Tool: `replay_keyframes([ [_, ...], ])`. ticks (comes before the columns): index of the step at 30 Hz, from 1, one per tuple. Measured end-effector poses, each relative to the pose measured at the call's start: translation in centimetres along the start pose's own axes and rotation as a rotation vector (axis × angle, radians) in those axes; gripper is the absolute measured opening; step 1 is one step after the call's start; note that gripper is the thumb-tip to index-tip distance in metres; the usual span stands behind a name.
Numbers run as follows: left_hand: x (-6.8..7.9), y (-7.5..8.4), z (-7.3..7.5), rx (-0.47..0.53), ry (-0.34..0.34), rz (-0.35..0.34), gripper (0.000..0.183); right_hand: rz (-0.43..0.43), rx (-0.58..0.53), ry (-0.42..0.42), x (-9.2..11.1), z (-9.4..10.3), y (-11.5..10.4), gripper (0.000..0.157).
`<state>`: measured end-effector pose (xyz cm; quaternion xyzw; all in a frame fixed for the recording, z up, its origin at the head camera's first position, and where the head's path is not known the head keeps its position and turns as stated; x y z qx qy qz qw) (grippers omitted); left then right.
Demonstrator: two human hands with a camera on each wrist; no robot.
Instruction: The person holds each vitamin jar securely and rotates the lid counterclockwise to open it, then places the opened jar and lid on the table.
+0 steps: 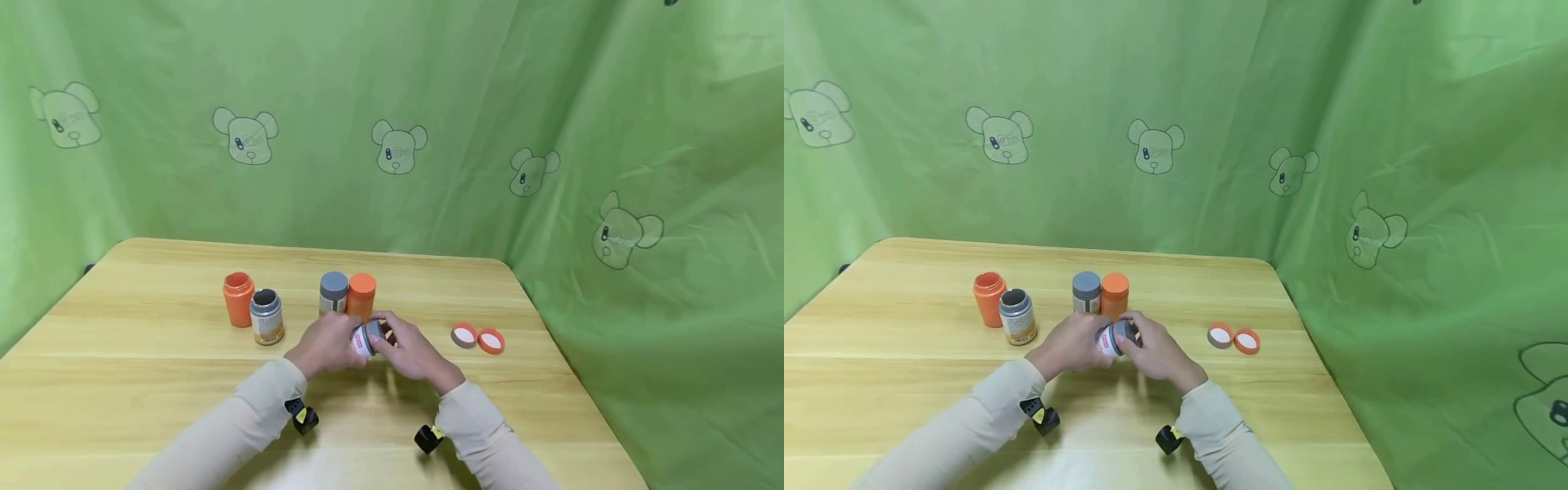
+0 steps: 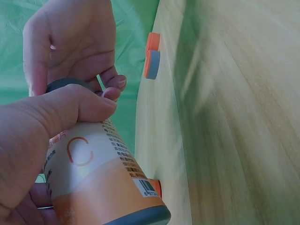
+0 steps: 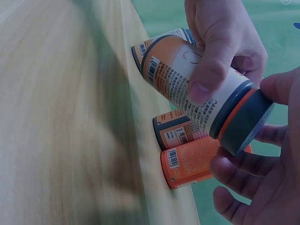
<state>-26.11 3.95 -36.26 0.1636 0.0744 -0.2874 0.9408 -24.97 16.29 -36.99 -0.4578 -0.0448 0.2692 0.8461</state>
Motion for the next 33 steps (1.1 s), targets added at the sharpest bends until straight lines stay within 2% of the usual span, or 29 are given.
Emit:
replay_keyframes([
  [9,-0.35,-0.1,0.15,-0.007,-0.001,-0.003,0.039,0.011,-0.02,0.005,-0.11,0.25,-0.11,0.047],
  [20,-0.34,-0.2,0.11,-0.011,-0.004,-0.004,0.04,-0.04,0.072,0.082,-0.36,0.51,0.31,0.038],
  [26,-0.53,0.01,0.17,-0.022,-0.003,-0.014,0.038,-0.054,0.063,0.065,-0.44,0.52,0.49,0.037],
  [33,-0.58,0.01,0.01,-0.019,-0.007,-0.013,0.037,-0.035,0.004,-0.009,-0.57,0.28,0.77,0.039],
])
Point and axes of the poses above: each hand's wrist, its own x-axis away from the middle knuckle, its own z-axis out of the back of the hand, y = z × x, the point moved 7 cm from there along -x, towards the middle knuckle, and after that the axes turned 11 degrees about -x, right-handed, at the moved point
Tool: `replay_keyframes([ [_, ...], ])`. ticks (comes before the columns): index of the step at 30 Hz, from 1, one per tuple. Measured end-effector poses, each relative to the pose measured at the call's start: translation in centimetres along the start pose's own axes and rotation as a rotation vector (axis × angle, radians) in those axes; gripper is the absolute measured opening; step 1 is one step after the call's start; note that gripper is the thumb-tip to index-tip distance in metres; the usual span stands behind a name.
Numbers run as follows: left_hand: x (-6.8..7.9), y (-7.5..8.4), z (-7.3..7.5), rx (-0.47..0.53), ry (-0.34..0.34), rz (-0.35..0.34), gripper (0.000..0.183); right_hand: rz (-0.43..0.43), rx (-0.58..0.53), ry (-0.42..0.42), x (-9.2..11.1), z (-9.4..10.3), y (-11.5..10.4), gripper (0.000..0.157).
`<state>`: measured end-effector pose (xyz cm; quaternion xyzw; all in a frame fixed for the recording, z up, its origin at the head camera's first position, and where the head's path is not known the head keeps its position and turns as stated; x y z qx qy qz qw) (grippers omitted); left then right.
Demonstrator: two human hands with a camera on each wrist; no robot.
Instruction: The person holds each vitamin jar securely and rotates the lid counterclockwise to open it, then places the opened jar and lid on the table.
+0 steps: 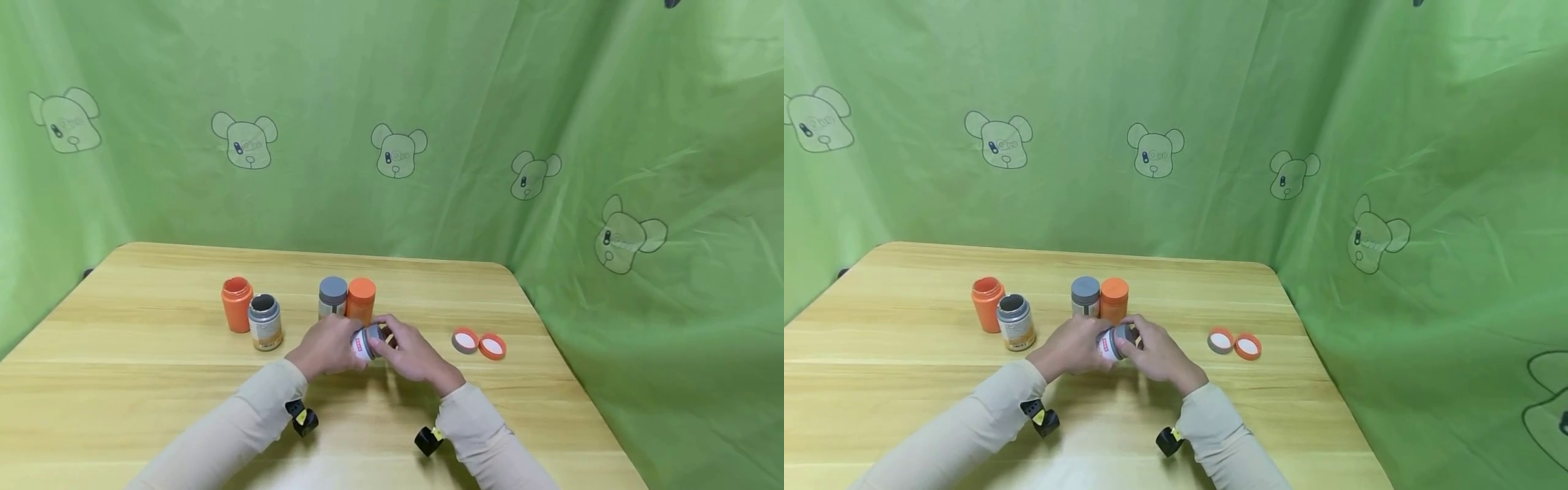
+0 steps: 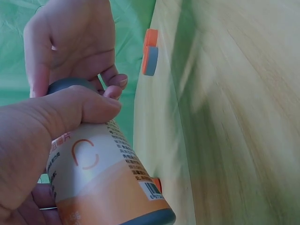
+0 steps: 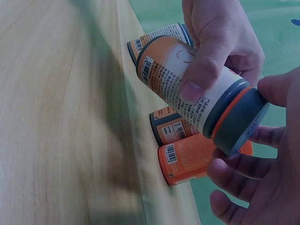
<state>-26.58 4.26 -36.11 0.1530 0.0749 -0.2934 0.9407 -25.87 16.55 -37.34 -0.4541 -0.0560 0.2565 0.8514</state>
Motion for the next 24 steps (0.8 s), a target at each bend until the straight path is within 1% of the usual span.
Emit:
replay_keyframes([
  [4,0.04,-0.19,-0.22,0.005,-0.008,0.002,0.037,0.013,-0.035,-0.009,0.03,-0.07,-0.14,0.039],
  [8,-0.03,-0.38,-0.35,0.017,-0.014,0.01,0.039,0.022,-0.037,0.005,-0.11,-0.04,-0.21,0.04],
  [12,-0.1,-0.42,-0.32,0.025,-0.022,0.018,0.04,-0.012,-0.025,0.031,-0.31,-0.05,-0.09,0.043],
  [16,-0.14,-0.35,-0.23,0.016,-0.015,0.003,0.04,-0.036,-0.011,0.05,-0.35,-0.05,-0.07,0.042],
  [19,-0.12,-0.35,-0.18,0.01,-0.015,-0.004,0.04,-0.026,-0.005,0.04,-0.34,-0.15,-0.11,0.039],
  [24,-0.17,-0.57,-0.3,0.004,-0.027,0.006,0.039,-0.008,-0.021,0.02,-0.32,-0.22,-0.42,0.037],
])
Point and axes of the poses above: each hand's wrist, its own x-axis away from the middle knuckle, its own z-axis out of the back of the hand, y = z × x, the point moved 7 cm from there along -x, towards the middle knuckle, and after that the axes turned 11 degrees about -x, right-handed, at the moved point
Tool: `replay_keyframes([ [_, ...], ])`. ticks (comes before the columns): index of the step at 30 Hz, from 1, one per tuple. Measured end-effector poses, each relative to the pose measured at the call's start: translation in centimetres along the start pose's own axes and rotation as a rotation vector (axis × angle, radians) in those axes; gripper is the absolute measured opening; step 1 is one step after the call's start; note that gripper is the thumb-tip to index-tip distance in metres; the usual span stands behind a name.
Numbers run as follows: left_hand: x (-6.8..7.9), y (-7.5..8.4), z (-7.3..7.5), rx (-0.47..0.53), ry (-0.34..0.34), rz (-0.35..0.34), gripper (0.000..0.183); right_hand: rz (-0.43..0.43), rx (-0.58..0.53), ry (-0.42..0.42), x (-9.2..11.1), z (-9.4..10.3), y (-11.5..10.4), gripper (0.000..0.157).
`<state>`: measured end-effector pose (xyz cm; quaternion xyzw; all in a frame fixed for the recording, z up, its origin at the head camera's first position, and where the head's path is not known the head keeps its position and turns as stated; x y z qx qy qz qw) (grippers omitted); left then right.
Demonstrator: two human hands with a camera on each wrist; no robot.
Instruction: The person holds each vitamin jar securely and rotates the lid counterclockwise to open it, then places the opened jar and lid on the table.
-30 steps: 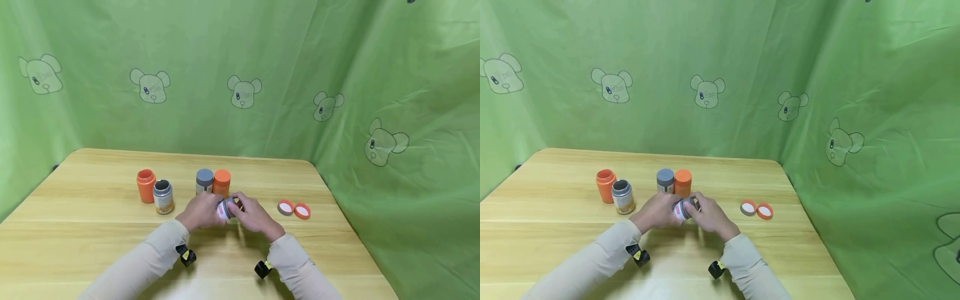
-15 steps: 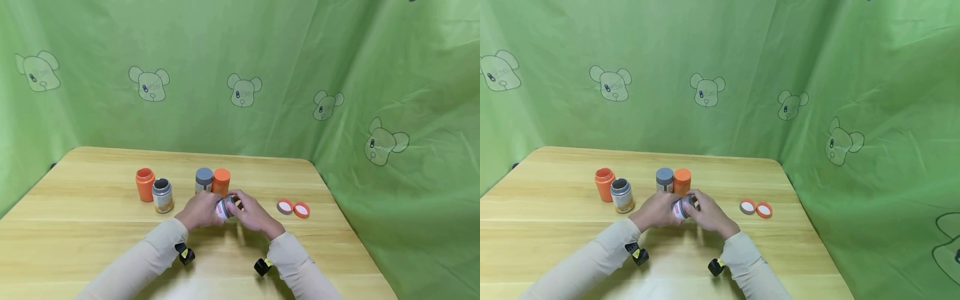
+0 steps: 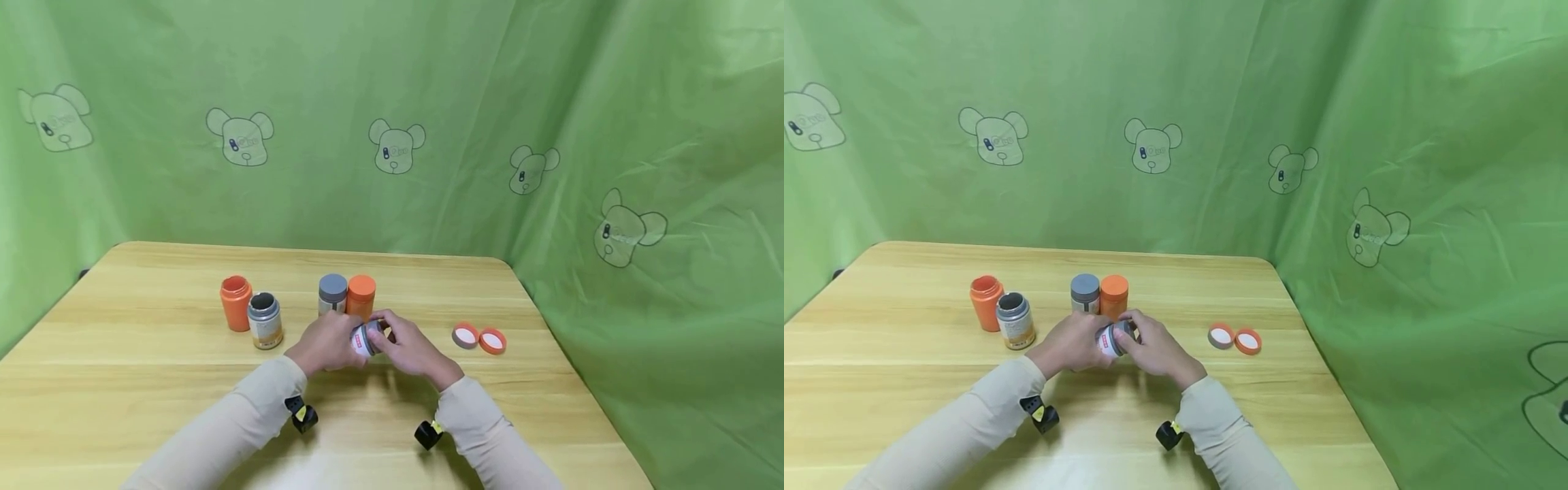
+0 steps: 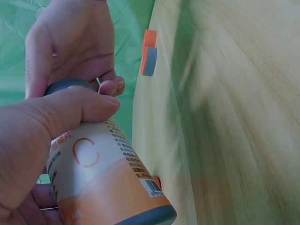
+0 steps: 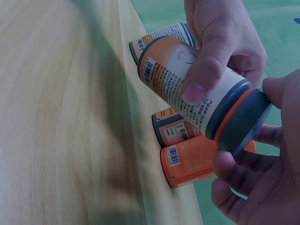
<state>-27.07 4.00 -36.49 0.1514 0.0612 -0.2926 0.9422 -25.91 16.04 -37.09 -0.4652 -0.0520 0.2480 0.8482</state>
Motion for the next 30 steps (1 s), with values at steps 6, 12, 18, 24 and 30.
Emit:
replay_keyframes([
  [6,-0.07,-0.09,-0.27,0.029,-0.009,0.017,0.043,0.008,-0.023,-0.019,0.04,0.1,-0.02,0.038],
  [12,-0.03,-0.14,-0.21,0.03,0.002,0.021,0.05,0.023,0.006,-0.019,-0.05,0.23,-0.12,0.04],
  [18,0.01,0.01,-0.18,0.04,0.007,0.019,0.048,-0.015,0.048,0.023,-0.13,0.57,0.03,0.041],
  [24,0.0,0.09,-0.22,0.035,0.007,0.016,0.047,-0.034,0.039,0.004,-0.11,0.43,0.19,0.04],
  [30,-0.2,0.14,-0.07,0.03,-0.006,0.026,0.049,-0.02,0.023,0.0,-0.02,0.57,0.15,0.038],
])
Point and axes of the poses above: each hand's wrist, its own x-axis away from the middle knuckle, its own z-axis out of the back of the hand, y = z × x, the point moved 7 cm from there along -x, towards the middle knuckle, and after that the axes turned 11 degrees about -x, right-handed, at the moved point
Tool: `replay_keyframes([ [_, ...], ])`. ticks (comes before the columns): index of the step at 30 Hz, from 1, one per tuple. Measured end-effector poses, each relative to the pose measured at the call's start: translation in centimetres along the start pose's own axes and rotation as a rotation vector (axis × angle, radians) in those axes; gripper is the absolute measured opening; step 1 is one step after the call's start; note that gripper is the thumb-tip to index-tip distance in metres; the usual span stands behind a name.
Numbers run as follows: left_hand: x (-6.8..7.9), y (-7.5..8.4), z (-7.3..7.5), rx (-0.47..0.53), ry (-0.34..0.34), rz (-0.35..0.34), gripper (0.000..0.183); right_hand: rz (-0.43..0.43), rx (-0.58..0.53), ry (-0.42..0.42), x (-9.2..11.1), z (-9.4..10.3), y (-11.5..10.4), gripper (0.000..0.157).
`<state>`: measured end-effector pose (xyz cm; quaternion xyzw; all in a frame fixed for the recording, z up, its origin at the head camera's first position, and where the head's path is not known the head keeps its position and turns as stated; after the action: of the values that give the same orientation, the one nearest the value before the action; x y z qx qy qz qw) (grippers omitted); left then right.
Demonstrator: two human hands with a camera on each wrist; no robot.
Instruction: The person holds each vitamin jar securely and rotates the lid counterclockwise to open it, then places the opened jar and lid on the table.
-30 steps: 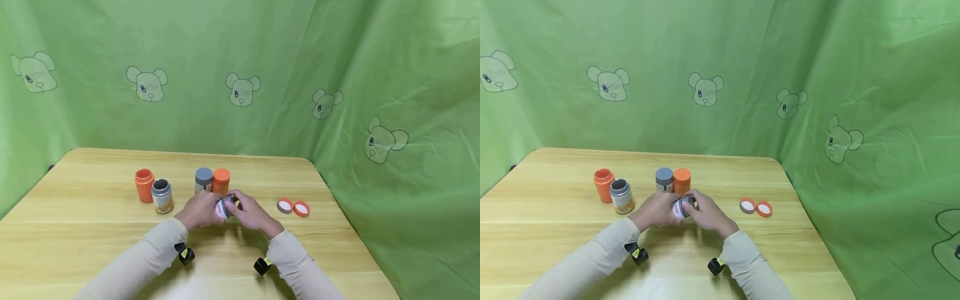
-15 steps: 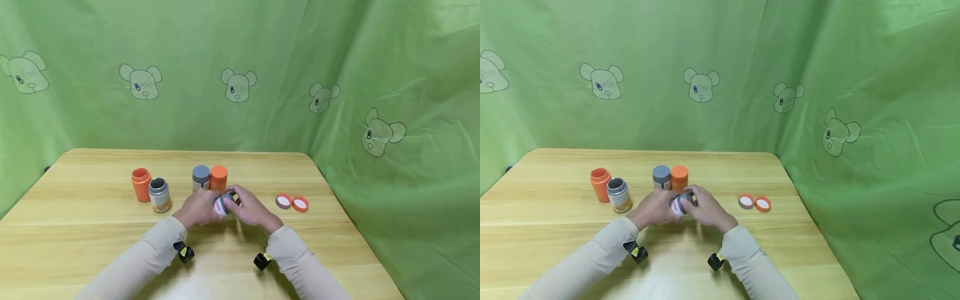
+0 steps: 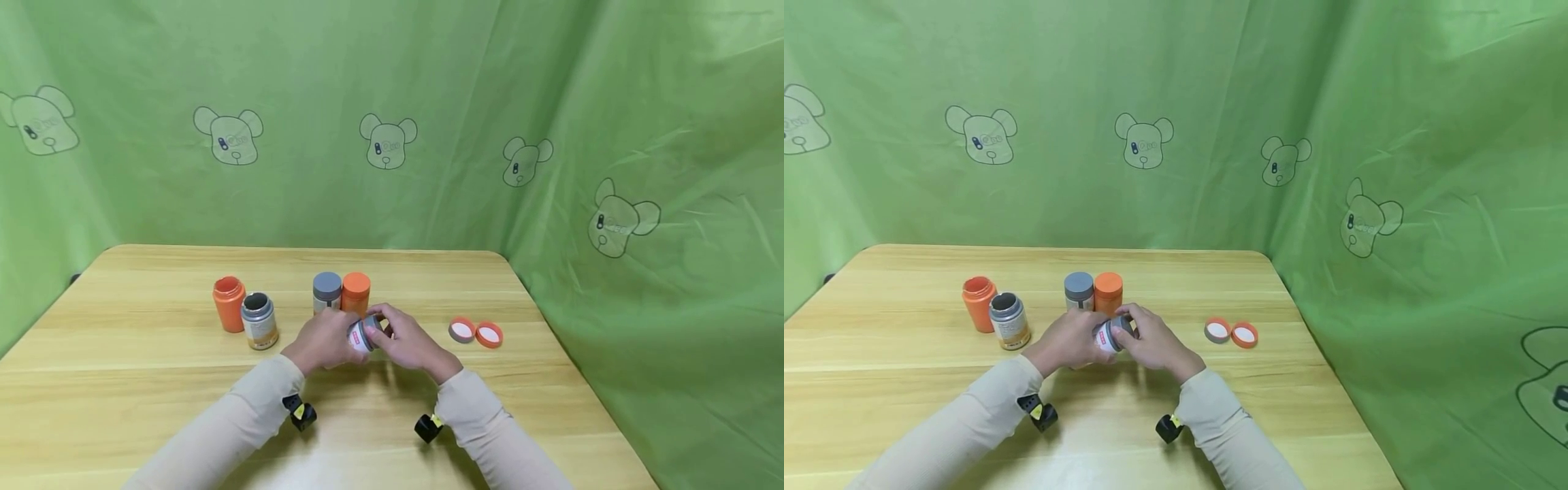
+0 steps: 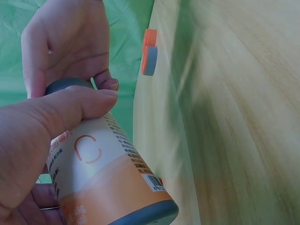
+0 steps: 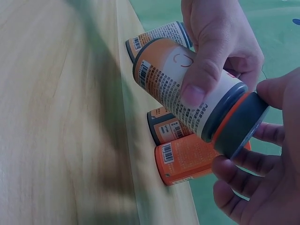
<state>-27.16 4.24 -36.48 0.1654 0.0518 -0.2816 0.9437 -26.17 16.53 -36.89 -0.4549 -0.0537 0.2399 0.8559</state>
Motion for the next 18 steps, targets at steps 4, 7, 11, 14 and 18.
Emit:
replay_keyframes([
  [4,-0.1,0.02,0.02,0.002,-0.004,0.0,0.049,0.026,-0.021,-0.008,0.06,0.12,-0.17,0.039],
  [7,-0.11,0.02,-0.04,0.003,-0.004,0.0,0.049,0.042,-0.02,-0.01,0.09,0.16,-0.16,0.04],
  [11,-0.04,0.04,-0.18,0.008,-0.012,0.006,0.049,0.03,0.009,-0.003,0.16,0.18,0.01,0.044],
  [14,-0.06,0.14,-0.22,0.006,-0.008,0.002,0.049,0.008,0.022,0.01,0.21,0.25,0.12,0.047],
  [18,-0.18,0.27,-0.2,-0.005,-0.007,-0.002,0.05,-0.005,0.012,0.022,0.24,0.36,0.09,0.046],
])
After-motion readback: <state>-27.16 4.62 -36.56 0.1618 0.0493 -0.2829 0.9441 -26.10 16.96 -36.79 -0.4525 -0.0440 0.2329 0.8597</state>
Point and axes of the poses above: each hand's wrist, its own x-axis away from the middle knuckle, its own z-axis out of the back of the hand, y = z × x, the point moved 7 cm from there along -x, towards the middle knuckle, and after that the axes turned 11 degrees about -x, right-handed, at the moved point
